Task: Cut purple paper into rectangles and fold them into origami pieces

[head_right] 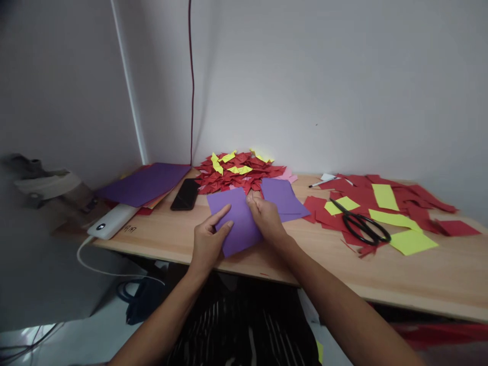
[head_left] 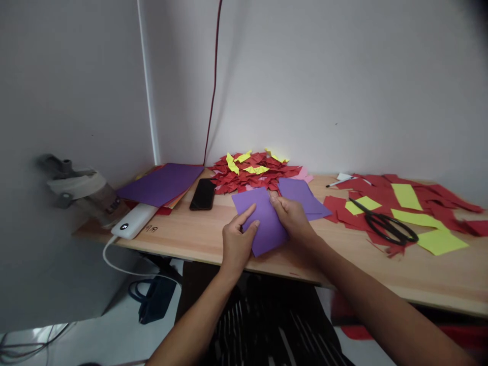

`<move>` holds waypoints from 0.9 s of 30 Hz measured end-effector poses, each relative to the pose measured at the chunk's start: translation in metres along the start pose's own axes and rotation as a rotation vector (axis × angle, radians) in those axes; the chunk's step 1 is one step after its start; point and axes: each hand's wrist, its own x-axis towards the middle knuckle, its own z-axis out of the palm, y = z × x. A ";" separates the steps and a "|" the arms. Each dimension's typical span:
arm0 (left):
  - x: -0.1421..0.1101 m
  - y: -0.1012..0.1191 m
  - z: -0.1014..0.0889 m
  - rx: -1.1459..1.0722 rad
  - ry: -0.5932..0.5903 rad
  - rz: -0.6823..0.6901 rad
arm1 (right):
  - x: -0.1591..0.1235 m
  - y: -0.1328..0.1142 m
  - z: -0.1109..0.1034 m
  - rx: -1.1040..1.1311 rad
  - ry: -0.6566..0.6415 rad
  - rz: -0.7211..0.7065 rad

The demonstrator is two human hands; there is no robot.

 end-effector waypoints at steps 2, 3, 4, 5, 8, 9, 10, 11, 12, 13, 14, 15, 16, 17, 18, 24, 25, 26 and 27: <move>0.002 0.000 -0.002 0.009 0.028 0.022 | 0.000 0.000 0.000 -0.013 -0.036 -0.015; 0.003 0.000 -0.003 0.015 0.039 0.029 | 0.000 -0.001 0.000 -0.019 -0.051 -0.021; 0.003 0.000 -0.004 0.021 0.049 0.029 | 0.001 -0.001 0.000 -0.023 -0.062 -0.025; 0.004 0.000 -0.005 0.028 0.056 0.023 | 0.001 -0.002 0.000 -0.027 -0.068 -0.026; 0.003 -0.002 -0.005 0.028 0.072 -0.006 | 0.000 -0.003 0.001 -0.034 -0.067 -0.019; 0.003 -0.003 -0.005 0.022 0.075 -0.011 | 0.000 -0.004 0.001 -0.034 -0.063 -0.015; 0.003 -0.003 -0.005 0.017 0.079 -0.011 | 0.000 -0.004 0.000 -0.033 -0.060 -0.011; 0.003 -0.003 -0.004 0.017 0.084 -0.008 | 0.000 -0.004 0.000 -0.032 -0.058 -0.007; 0.003 -0.003 -0.004 0.019 0.094 -0.001 | -0.001 -0.004 0.000 -0.030 -0.059 -0.003; 0.004 -0.002 -0.004 0.023 0.104 0.006 | -0.001 -0.004 0.000 -0.029 -0.065 0.002; 0.004 0.000 -0.005 0.029 0.117 0.012 | -0.001 -0.004 0.000 -0.029 -0.072 0.007; 0.005 0.001 -0.006 0.037 0.129 0.014 | -0.001 -0.005 0.000 -0.030 -0.080 0.011; 0.005 0.003 -0.007 0.045 0.140 0.012 | -0.001 -0.006 0.000 -0.031 -0.086 0.014; 0.005 0.004 -0.007 0.052 0.148 0.006 | -0.001 -0.007 0.000 -0.033 -0.089 0.018; 0.005 0.005 -0.008 0.058 0.155 -0.002 | 0.000 -0.008 0.000 -0.035 -0.091 0.021; 0.005 -0.005 -0.007 -0.043 0.151 -0.065 | -0.002 -0.009 -0.004 -0.005 -0.122 0.079; 0.006 -0.007 -0.007 -0.114 0.147 -0.081 | -0.002 -0.008 -0.006 0.008 -0.132 0.102; 0.009 -0.009 -0.009 -0.202 0.146 -0.100 | -0.001 -0.007 -0.009 0.028 -0.138 0.131; 0.011 -0.010 -0.011 -0.301 0.149 -0.126 | -0.001 -0.007 -0.013 0.050 -0.139 0.162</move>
